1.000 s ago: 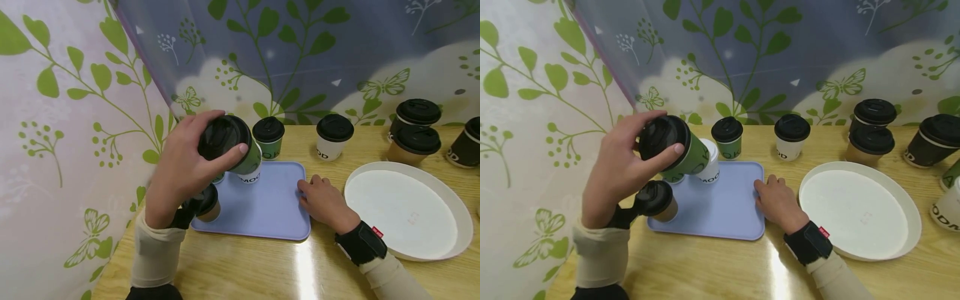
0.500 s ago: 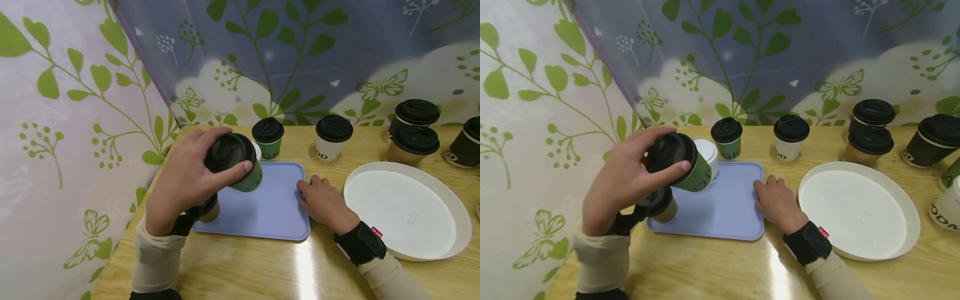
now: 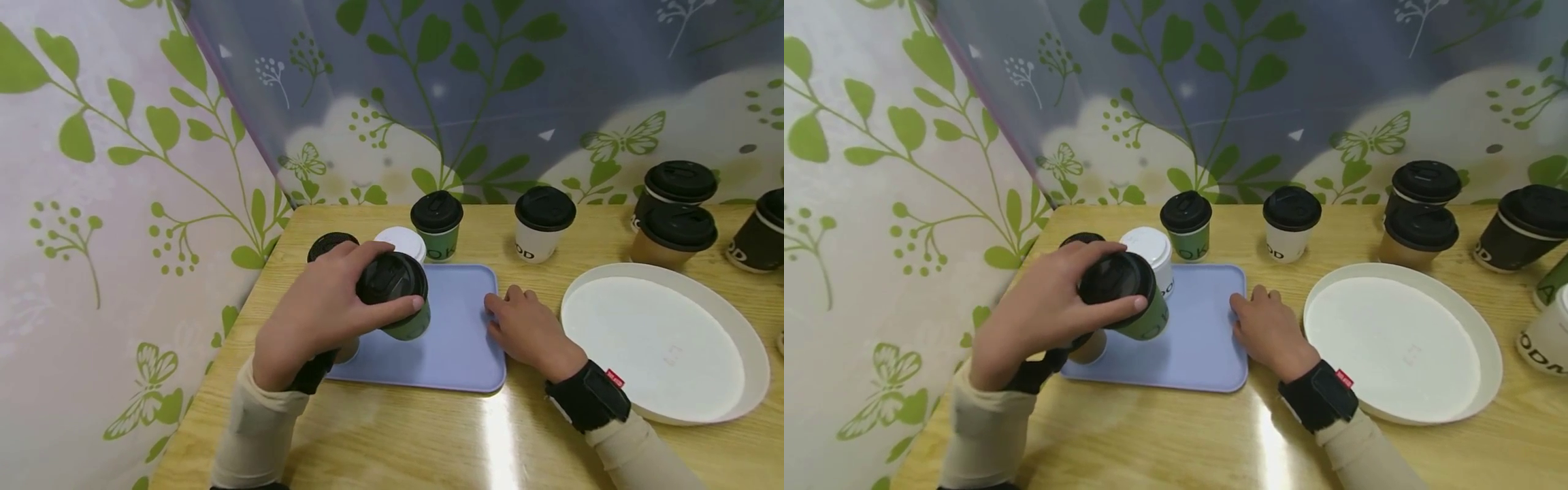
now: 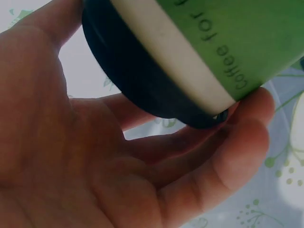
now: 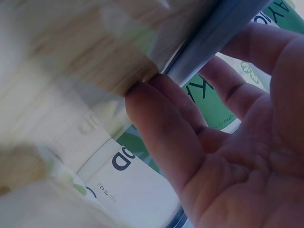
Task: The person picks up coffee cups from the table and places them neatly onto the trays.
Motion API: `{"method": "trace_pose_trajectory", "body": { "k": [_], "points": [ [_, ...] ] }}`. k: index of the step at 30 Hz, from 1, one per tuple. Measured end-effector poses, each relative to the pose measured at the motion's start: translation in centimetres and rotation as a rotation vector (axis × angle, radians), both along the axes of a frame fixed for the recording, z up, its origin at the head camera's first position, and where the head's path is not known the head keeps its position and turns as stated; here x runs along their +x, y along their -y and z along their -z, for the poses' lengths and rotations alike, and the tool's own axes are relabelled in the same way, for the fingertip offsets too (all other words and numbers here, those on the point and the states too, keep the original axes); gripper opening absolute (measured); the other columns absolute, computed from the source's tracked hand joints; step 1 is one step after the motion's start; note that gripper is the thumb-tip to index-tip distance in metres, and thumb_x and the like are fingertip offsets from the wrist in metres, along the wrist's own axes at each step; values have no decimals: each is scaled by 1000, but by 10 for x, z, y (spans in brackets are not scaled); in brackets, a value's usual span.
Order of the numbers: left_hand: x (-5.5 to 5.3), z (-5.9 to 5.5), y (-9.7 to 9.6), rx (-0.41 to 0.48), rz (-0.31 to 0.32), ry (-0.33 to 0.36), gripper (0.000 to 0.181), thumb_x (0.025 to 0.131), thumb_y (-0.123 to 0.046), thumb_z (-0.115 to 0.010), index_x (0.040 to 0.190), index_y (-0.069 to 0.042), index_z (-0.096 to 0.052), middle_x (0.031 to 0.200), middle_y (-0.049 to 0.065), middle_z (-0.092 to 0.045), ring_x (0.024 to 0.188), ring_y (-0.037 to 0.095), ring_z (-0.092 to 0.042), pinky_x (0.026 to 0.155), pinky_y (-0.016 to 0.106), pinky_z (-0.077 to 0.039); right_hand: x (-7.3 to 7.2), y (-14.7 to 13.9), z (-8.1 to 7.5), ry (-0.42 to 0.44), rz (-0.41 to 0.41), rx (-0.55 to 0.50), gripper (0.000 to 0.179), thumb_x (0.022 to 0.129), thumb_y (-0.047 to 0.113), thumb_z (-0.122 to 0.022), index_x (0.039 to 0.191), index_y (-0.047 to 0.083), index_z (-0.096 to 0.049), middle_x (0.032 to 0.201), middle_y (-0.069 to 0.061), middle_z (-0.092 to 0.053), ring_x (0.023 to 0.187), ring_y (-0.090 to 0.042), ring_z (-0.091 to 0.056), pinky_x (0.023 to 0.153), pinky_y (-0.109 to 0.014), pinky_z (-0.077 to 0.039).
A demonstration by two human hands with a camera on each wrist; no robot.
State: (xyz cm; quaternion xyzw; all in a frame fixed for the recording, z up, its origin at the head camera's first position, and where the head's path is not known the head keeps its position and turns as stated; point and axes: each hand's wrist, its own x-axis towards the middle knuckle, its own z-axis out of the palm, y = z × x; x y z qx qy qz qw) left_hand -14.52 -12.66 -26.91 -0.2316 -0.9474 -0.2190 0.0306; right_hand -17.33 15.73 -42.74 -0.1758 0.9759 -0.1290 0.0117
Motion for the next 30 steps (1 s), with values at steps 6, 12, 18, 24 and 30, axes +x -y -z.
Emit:
{"method": "trace_pose_trajectory", "body": {
  "k": [6, 12, 18, 24, 30],
  "points": [
    [-1, 9, -5, -56, 13, 76, 74, 85, -66, -74, 143, -21, -60, 116, 5, -63, 94, 20, -61, 79, 40, -53, 0, 0, 0, -17, -2, -2, 16, 97, 16, -71, 109, 8, -66, 98, -18, -58, 82, -32, -53, 64, -44, -49],
    [-2, 15, -7, -87, 22, 111, 73, 85, -65, -74, 142, -22, -61, 116, 5, -63, 92, 18, -60, 75, 37, -51, 1, 0, 3, -47, -2, -18, 11, 96, 13, -70, 105, 7, -65, 93, -17, -56, 78, -32, -51, 61, -44, -47],
    [-2, 16, -7, -117, 32, 128, 73, 86, -65, -74, 143, -21, -60, 121, 7, -64, 97, 20, -61, 79, 40, -52, 2, 0, 1, -45, 3, -16, 11, 96, 13, -69, 105, 7, -65, 94, -17, -56, 80, -32, -52, 62, -45, -48],
    [-4, 18, -6, -134, 52, 135, 73, 87, -64, -73, 144, -19, -59, 124, 10, -64, 103, 21, -62, 83, 41, -52, 2, 0, 1, -37, 5, -10, 12, 97, 14, -69, 106, 8, -65, 94, -17, -56, 79, -32, -51, 62, -45, -48],
    [-4, 20, -7, -162, 72, 164, 72, 89, -62, -73, 144, -19, -57, 125, 13, -61, 98, 23, -62, 80, 42, -52, 2, 0, 2, -38, 4, -2, 12, 97, 14, -69, 106, 7, -65, 93, -17, -55, 79, -32, -51, 62, -45, -48]
  ]
}}
